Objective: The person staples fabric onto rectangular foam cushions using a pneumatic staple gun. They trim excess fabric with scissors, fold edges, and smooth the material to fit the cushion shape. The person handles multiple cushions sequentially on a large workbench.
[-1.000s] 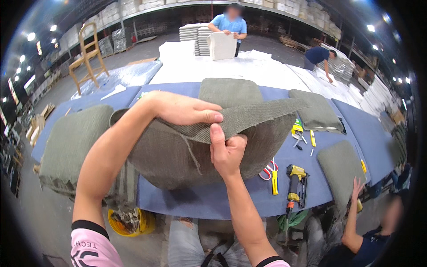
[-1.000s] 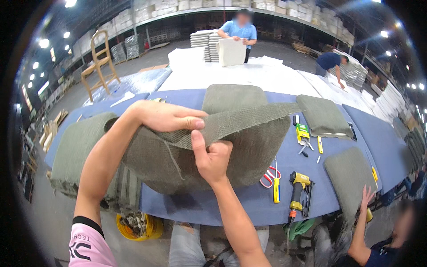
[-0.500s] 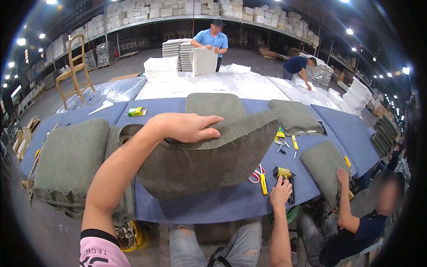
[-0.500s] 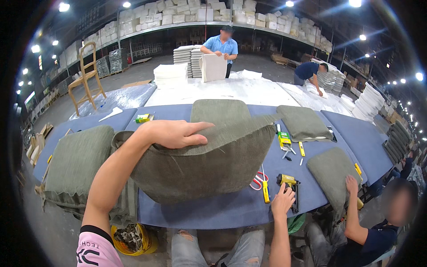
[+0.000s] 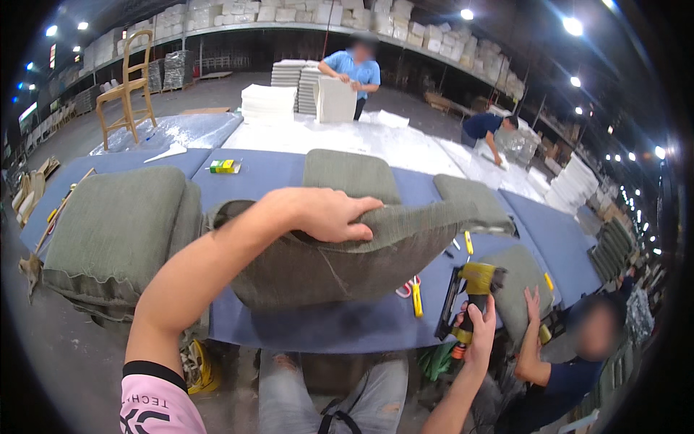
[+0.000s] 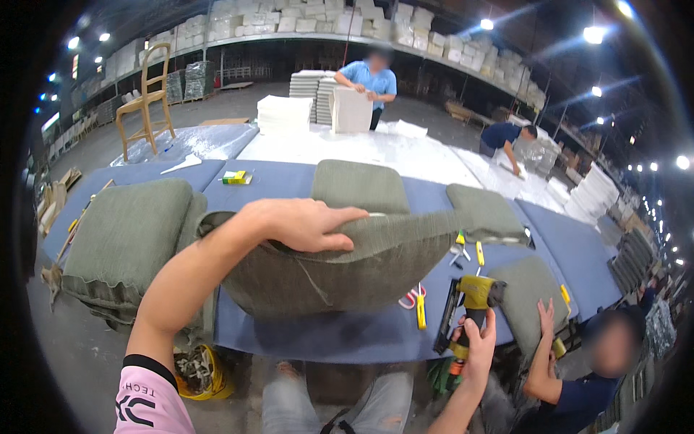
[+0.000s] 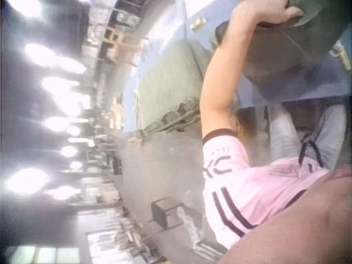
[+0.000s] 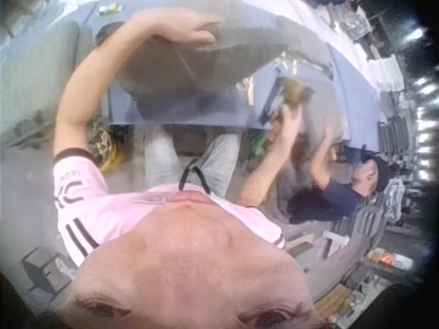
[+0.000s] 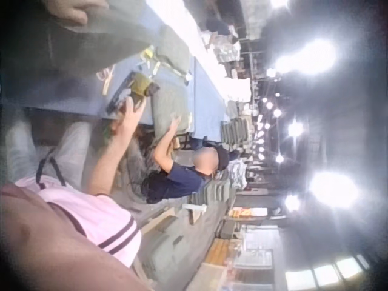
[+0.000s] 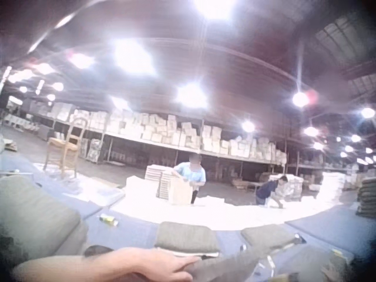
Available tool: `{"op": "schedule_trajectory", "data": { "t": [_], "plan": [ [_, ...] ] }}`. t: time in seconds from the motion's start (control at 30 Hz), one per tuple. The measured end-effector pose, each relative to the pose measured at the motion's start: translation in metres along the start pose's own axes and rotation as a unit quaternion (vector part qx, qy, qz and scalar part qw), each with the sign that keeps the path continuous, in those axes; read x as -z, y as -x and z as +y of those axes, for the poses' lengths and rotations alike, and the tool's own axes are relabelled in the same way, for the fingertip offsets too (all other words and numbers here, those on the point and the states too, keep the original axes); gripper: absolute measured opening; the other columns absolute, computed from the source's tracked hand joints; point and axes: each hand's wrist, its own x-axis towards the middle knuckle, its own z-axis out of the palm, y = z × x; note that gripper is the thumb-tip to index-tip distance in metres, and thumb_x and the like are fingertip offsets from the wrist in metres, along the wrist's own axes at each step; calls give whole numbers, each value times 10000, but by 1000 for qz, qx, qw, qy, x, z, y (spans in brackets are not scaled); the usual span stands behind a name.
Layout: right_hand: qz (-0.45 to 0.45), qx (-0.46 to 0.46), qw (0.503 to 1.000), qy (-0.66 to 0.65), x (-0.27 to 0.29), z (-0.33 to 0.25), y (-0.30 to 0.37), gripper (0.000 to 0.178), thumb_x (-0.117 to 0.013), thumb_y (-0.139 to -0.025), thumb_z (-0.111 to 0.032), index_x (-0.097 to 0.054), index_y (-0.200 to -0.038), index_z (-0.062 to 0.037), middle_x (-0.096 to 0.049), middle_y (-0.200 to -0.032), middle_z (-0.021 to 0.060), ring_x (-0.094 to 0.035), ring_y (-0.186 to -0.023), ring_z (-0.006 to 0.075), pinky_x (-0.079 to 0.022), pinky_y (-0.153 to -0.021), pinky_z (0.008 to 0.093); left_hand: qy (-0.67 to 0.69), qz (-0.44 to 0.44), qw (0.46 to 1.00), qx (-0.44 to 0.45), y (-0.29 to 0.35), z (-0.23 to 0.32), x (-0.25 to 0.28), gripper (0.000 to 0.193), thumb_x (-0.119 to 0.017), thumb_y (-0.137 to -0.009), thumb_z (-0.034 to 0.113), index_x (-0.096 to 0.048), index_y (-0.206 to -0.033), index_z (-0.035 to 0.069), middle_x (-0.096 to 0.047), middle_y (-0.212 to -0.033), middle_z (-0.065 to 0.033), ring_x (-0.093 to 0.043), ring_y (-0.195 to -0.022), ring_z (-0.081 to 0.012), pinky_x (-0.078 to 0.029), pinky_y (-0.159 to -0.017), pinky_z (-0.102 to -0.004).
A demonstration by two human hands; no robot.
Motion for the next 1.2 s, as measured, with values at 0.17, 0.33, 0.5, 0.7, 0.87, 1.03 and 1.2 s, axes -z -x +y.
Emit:
{"op": "schedule_trajectory", "data": {
  "t": [0.17,0.33,0.5,0.7,0.87,1.03,1.2],
  "plan": [
    [-94,102,989,48,-102,-30,105,499,-718,-948,-71,-582,-1420,16,-677,-912,71,-672,-746,186,-555,-685,322,-11,-27,1000,7,4,24,3,731,-633,-1122,435,-358,-1716,110,-753,-1216,-356,-720,-1159,-539,-552,-1008,-585],
    [-83,349,898,256,-164,2,109,431,-861,-841,-159,-719,-1210,14,-749,-996,130,-778,-804,302,-626,-760,360,-27,19,999,-35,12,25,-17,702,-655,-1102,331,-367,-1707,120,-767,-1113,-319,-733,-1072,-523,-569,-926,-574],
    [-118,354,900,224,-171,0,93,435,-854,-810,-61,-705,-1203,52,-759,-1048,177,-804,-840,334,-630,-775,357,-45,21,999,-21,18,36,-15,695,-651,-1066,227,-379,-1697,118,-762,-1009,-299,-741,-973,-501,-578,-852,-570],
    [-86,278,948,131,-187,-3,93,352,-852,-825,-47,-724,-1138,51,-803,-978,179,-826,-876,339,-629,-784,370,-63,38,996,-47,18,34,-21,681,-638,-1054,195,-389,-1679,91,-745,-881,-280,-738,-900,-499,-570,-808,-580],
    [-132,276,946,107,-174,5,63,227,-825,-953,-79,-757,-1148,15,-765,-901,91,-736,-756,209,-563,-687,335,-37,22,997,-64,9,26,-14,725,-688,-1025,235,-417,-1676,67,-748,-1117,-328,-742,-1072,-488,-577,-936,-551],
    [-165,55,984,43,-118,-24,45,279,-882,-973,-148,-805,-1197,0,-750,-899,-8,-589,-641,52,-470,-553,262,-55,68,995,55,23,-18,11,784,-709,-1059,608,-588,-1595,49,-717,-1453,-198,-675,-1348,-313,-531,-1125,-398],
    [-73,51,875,476,-3,38,-31,510,-868,-887,-378,-774,-1263,-46,-837,-1003,198,-801,-841,350,-617,-791,447,-147,167,964,143,126,-114,12,934,-750,-953,750,-657,-1524,17,-710,-1469,-253,-692,-1370,-369,-531,-1151,-497]
  ]
}}
